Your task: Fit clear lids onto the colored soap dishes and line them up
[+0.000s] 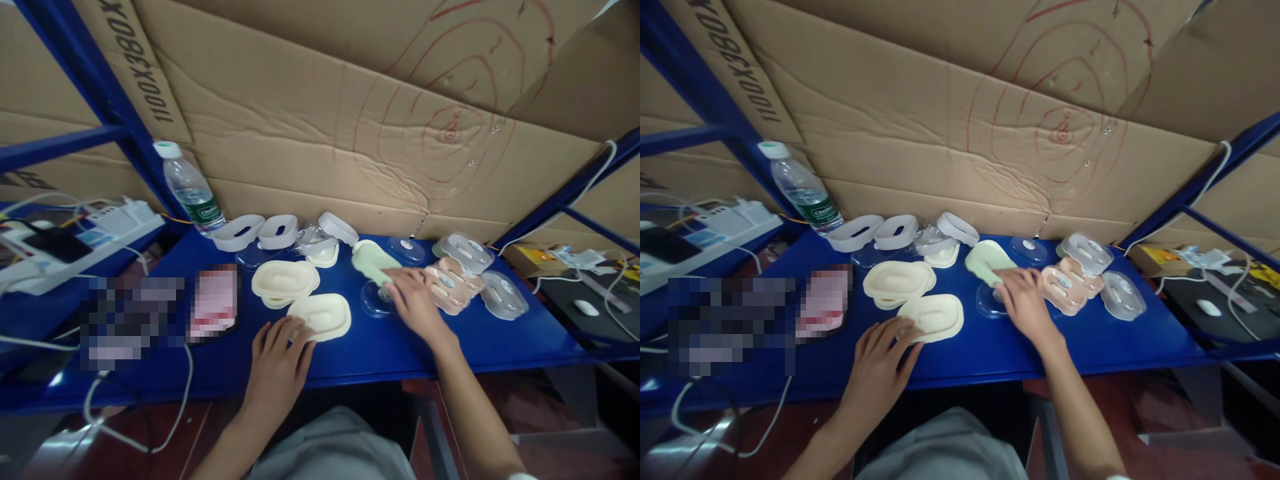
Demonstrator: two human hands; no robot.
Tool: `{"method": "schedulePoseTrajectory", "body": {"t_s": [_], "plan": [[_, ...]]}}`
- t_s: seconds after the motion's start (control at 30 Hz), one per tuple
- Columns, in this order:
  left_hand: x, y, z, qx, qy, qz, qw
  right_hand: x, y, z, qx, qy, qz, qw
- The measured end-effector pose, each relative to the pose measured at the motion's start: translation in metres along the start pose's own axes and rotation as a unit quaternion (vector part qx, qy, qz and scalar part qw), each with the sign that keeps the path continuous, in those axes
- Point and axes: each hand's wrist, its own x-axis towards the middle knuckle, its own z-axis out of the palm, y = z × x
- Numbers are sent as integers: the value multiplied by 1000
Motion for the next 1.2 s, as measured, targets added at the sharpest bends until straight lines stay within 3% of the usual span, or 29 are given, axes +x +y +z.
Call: {"method": "schedulePoseTrajectory", "body": {"t_s": [0.1,0.23,0.4,0.47,0.6,0.77,0.97,1.2], "plan": [[-1,-7,-10,-13,-38,49,998,-30,-30,6,13,-17,-55,998],[-7,-7,-15,-83,-110,101,985,-47,-60,16,50,-23,-89,995],[-14,-1,-8,-112,-37,40,992,-63,-86,14,108,-36,-116,987],[-12,-2,-7,-94,-40,46,994,-72,-92,13,117,-46,-123,984],[-7,-6,-7,-76,-87,95,989,-87,-96,18,106,-59,-130,984],[-9,-8,-5,-79,-108,104,986,-94,-95,25,109,-39,-120,986],[-10,-7,-6,-132,-106,9,986,-82,-90,17,222,-35,-49,973],[-8,-10,-11,-236,-114,-61,963,-76,-90,19,241,-55,-65,967]]}}
